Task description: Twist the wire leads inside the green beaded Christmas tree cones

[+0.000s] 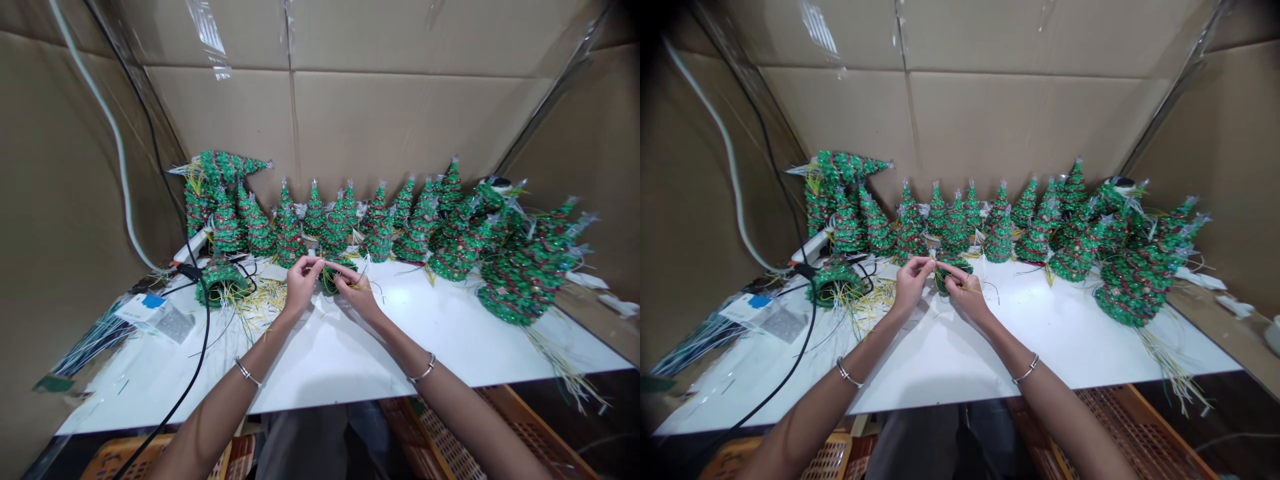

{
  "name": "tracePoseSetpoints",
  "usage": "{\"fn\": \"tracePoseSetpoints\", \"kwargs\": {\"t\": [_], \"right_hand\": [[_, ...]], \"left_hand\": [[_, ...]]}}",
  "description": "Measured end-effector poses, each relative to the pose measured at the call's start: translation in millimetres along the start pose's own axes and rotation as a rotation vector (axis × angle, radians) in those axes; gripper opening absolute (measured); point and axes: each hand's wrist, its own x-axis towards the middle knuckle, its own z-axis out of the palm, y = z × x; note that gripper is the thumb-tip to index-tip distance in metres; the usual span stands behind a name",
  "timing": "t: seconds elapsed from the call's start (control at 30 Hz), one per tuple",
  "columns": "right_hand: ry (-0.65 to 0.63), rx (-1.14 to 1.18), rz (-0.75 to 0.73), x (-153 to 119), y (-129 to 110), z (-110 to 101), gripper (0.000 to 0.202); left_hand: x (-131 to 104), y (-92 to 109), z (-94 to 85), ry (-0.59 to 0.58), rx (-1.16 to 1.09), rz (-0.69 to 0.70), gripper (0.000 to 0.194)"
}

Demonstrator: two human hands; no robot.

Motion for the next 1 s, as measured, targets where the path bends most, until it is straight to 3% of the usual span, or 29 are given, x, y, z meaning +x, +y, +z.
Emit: {"fn": "tracePoseSetpoints", "kwargs": {"t": [1.0], "right_hand": [[-0.058, 0.138, 0.041, -0.1, 1.2, -0.2, 0.050]], "left_hand": [[3.1, -6.1, 0.7, -0.017, -0.046, 0.024, 0.025]]}}
